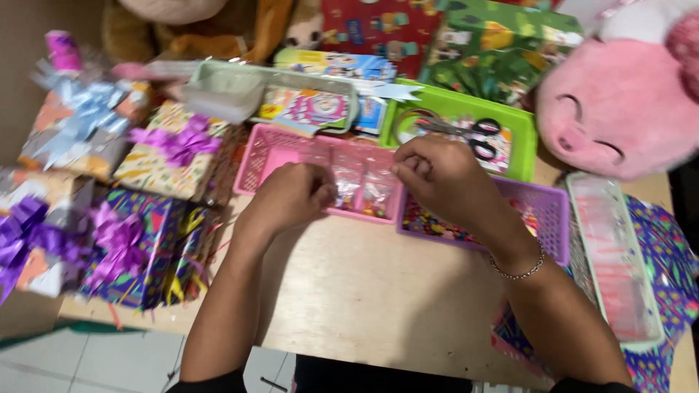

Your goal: The person is sorting small colorful beads and packaging them into small clear plastic bags.

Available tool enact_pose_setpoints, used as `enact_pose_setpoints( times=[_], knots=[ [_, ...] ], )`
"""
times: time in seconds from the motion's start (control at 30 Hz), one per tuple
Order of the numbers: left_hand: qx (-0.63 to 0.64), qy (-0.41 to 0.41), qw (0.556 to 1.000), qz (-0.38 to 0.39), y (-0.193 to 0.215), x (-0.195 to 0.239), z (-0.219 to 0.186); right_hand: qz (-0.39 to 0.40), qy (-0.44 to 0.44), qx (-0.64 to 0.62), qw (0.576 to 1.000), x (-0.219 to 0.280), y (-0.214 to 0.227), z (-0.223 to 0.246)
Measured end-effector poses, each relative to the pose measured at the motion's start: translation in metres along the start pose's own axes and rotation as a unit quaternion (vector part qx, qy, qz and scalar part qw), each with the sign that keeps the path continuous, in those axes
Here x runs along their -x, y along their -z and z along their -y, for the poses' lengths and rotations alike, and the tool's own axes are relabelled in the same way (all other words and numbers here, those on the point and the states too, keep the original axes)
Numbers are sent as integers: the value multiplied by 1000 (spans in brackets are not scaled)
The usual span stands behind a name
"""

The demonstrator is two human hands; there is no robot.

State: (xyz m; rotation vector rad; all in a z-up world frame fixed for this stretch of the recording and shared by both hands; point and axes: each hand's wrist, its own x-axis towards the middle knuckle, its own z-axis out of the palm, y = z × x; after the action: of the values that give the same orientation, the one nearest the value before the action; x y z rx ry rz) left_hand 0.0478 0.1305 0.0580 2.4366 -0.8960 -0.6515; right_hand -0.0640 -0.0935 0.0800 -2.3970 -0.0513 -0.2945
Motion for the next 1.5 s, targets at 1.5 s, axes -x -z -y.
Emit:
enact_pose_setpoints(
  times=[1.5],
  knots=[
    [-45, -407, 910, 59, -235, -117, -279, -4, -300, 175, 938, 242, 143, -176]
  ],
)
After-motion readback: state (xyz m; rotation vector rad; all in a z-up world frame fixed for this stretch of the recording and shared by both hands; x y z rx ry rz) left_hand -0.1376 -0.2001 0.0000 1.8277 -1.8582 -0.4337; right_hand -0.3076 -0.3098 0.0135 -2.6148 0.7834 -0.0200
